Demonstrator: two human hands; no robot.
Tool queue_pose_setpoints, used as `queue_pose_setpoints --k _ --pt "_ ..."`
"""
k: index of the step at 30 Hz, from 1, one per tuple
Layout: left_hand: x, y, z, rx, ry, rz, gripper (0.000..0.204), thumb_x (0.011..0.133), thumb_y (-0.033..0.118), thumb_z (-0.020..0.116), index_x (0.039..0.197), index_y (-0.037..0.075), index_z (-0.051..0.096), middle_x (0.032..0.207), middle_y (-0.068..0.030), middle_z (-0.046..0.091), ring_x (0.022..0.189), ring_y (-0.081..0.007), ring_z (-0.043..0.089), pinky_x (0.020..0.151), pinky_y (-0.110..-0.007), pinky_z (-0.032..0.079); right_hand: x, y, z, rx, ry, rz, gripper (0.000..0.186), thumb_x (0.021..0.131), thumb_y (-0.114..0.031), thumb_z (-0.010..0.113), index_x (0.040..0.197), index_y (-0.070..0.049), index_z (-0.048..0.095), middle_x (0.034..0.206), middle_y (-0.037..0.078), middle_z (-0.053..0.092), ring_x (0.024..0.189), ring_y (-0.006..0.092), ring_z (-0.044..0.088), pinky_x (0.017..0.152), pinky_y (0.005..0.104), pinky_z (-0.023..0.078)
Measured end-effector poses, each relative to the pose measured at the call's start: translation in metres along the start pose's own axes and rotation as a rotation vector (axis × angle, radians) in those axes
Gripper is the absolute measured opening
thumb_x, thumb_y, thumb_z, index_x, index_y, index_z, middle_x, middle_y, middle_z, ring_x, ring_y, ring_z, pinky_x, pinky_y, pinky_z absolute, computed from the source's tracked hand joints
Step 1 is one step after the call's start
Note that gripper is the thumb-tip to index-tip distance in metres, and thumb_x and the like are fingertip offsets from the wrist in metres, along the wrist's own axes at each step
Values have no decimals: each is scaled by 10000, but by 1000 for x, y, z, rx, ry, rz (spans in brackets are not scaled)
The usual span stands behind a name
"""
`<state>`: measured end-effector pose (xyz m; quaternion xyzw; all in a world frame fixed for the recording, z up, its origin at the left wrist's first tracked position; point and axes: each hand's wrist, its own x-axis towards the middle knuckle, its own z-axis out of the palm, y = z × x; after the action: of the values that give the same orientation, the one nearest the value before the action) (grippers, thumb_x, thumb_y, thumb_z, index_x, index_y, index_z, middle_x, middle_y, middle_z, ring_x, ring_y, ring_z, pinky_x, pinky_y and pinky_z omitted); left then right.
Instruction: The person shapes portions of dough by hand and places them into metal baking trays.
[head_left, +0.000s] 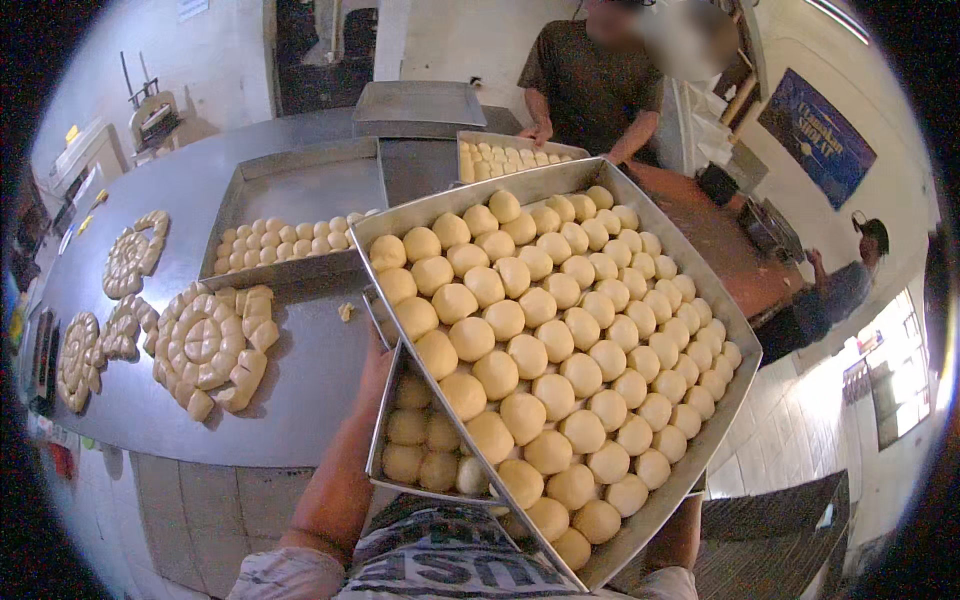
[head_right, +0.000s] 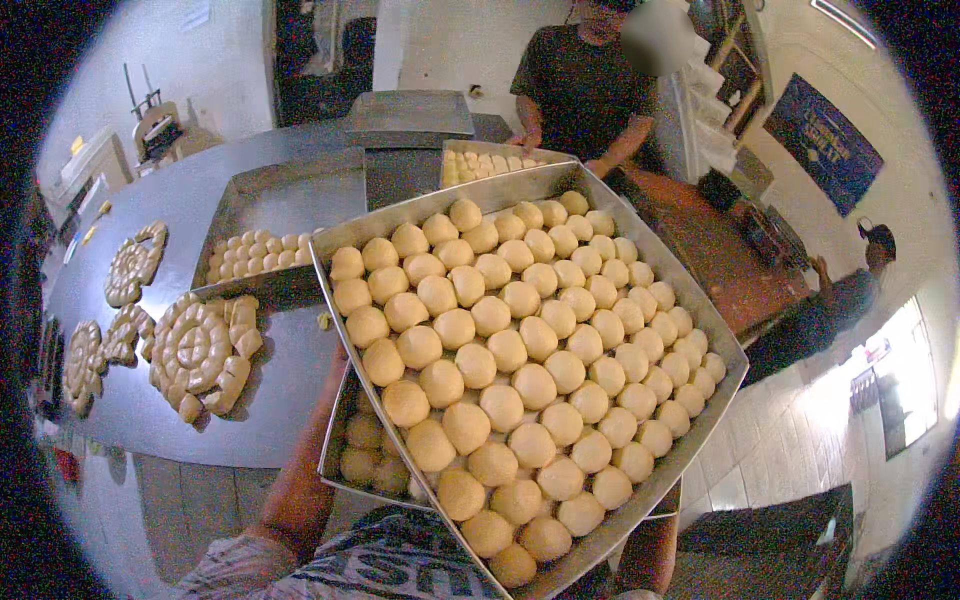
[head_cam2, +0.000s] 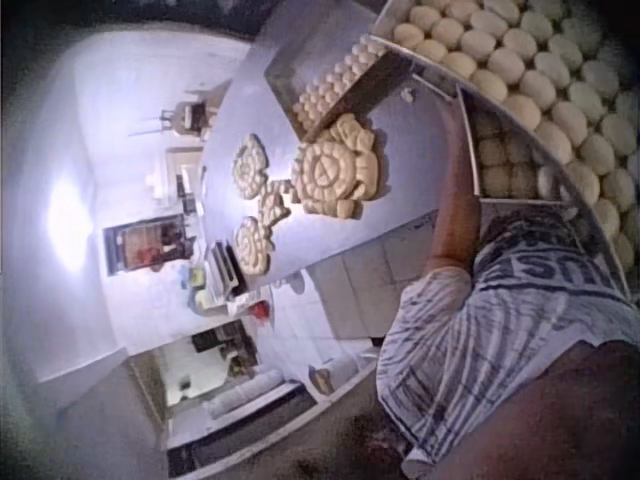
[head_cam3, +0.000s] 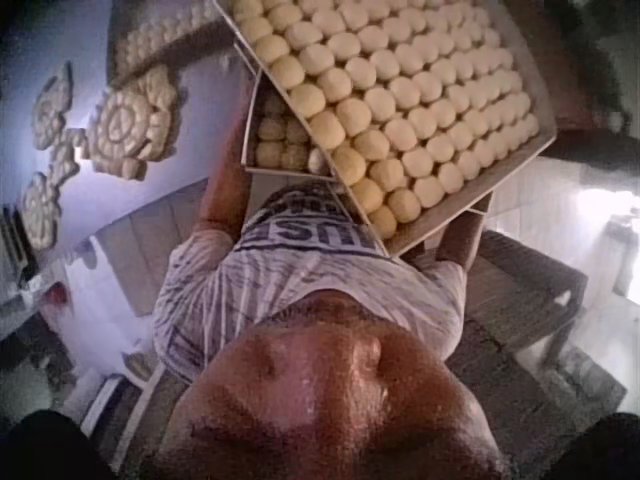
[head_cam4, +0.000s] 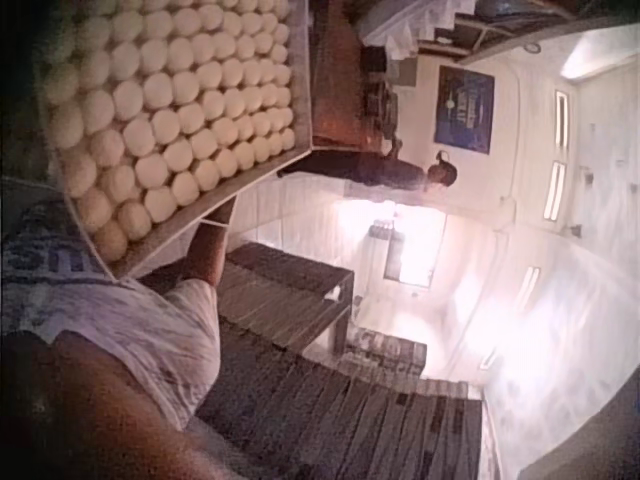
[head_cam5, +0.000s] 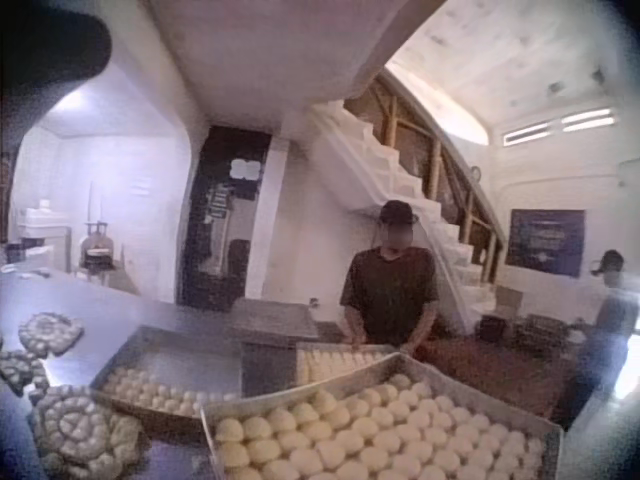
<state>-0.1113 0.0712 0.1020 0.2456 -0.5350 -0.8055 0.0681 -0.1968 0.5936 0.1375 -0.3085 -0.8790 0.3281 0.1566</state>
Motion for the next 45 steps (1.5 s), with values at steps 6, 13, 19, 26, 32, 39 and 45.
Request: queue_pose_setpoints --k 6,13,19,26,32,39,45 --pt "-9 11 -5 17 76 -150 686 808 73 624 1366 95 227 1246 -140 465 1084 -251 507 899 -355 451 -12 -12 -13 -27 3 42 386 819 -353 598 1045 -41 586 1003 131 605 883 291 575 770 407 462" --pt "6 23 -2 366 158 -74 587 759 101 654 1280 42 390 1142 -165 567 1095 -273 518 914 -380 419 -18 -23 -17 -24 33 57 399 813 -358 605 1055 -43 582 1018 136 603 897 303 574 779 416 462" --pt "56 -53 -26 807 206 143 564 719 286 674 1189 23 505 1060 -188 614 1001 -359 567 880 -425 421 -33 -21 -5 9 67 30 410 808 -363 612 1063 -44 578 1030 141 601 909 313 574 786 423 461" --pt "150 -90 -40 634 158 362 520 753 344 648 1113 -19 556 1022 -222 617 976 -363 587 839 -399 452 -71 -15 37 63 105 -19 424 801 -368 619 1073 -45 575 1045 146 599 923 324 573 794 432 461" --pt "130 16 33 378 -399 85 399 843 294 561 1041 -50 595 963 -142 638 825 -231 588 797 -344 463 -74 4 67 10 233 -19 437 796 -373 625 1081 -46 571 1058 151 597 935 334 572 801 439 461" --pt "50 78 -25 236 -26 239 398 897 333 495 1169 45 533 1094 -73 585 896 -177 576 785 -324 443 -98 -4 101 -19 273 -30 452 790 -378 632 1091 -48 568 1073 156 594 950 346 571 810 448 460" --pt "-109 62 -114 151 -170 283 333 891 343 485 953 28 571 889 -55 585 771 -134 526 735 -278 421 -97 -12 116 -100 305 -19 465 785 -383 638 1100 -49 564 1086 161 592 962 355 571 817 455 460"
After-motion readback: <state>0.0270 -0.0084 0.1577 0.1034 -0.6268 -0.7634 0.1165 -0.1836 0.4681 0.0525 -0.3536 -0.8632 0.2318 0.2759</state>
